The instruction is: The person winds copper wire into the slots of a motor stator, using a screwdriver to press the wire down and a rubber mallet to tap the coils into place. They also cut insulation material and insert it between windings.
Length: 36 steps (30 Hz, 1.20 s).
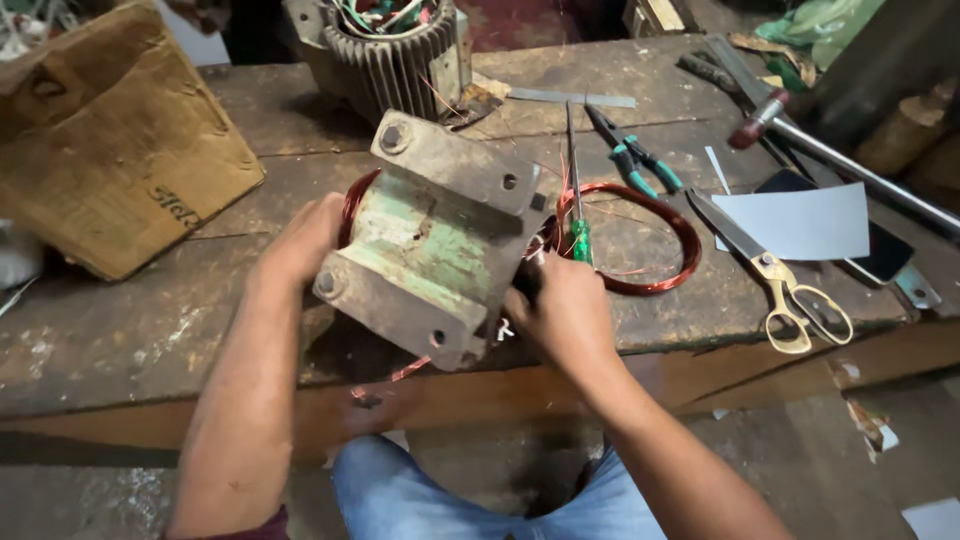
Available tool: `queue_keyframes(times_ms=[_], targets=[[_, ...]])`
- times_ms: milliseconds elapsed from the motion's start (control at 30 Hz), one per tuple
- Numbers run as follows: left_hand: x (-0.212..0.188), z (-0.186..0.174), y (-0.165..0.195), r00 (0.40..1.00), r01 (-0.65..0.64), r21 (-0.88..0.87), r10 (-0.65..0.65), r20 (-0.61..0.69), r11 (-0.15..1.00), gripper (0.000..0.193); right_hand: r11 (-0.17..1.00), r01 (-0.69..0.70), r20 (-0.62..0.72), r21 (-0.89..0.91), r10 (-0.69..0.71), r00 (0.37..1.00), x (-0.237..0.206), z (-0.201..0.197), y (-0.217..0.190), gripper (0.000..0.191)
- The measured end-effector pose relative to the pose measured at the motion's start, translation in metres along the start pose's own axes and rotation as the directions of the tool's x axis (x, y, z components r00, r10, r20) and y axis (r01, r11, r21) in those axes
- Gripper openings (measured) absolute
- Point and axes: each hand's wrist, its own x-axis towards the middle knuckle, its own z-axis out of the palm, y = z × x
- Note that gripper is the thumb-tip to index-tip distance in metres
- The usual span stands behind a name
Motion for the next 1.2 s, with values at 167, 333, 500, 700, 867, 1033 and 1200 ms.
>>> queue_keyframes(times_ms=[167,333,500,700,867,1033,1200], targets=[[-0.051,-0.051,0.096,0.938,-0.336,0.438,0.336,0.080,0.834,0.057,0.963,0.122,-0.175,0.242,-0.081,0.981,-0.025,-0.019,0.012,0.018],[-0.093,-0.026,0.251,0.752,-0.286,0.431,0.480,-0.452,0.855,0.033,0.919,-0.040,-0.301,0.392,0.169,0.939,-0.042,-0.033,0.025,0.016],[-0.092,0.034,0.262,0.496,-0.547,0.576,0.789,-0.363,0.608,0.044,0.923,0.067,-0.333,0.380,0.069,0.940,-0.046,-0.043,0.028,0.014],[-0.118,0.022,0.145,0.435,-0.797,0.109,0.690,-0.579,0.595,0.039,0.892,0.032,-0.253,0.450,0.093,0.963,-0.048,-0.046,0.030,0.013],[-0.121,0.024,0.118,0.362,-0.825,-0.018,0.504,-0.784,0.565,0.037,0.957,0.167,-0.275,0.237,-0.099,0.956,-0.043,-0.030,0.022,0.011],[-0.168,0.010,0.138,0.342,-0.552,0.508,0.735,-0.585,0.661,0.026,0.938,0.347,-0.544,0.028,-0.277,0.792,-0.059,-0.037,-0.010,0.016],[-0.224,0.042,0.146,0.227,-0.492,0.826,0.957,-0.182,0.274,0.026,0.829,0.559,-0.163,-0.006,-0.553,0.817,-0.074,-0.018,-0.038,0.042]])
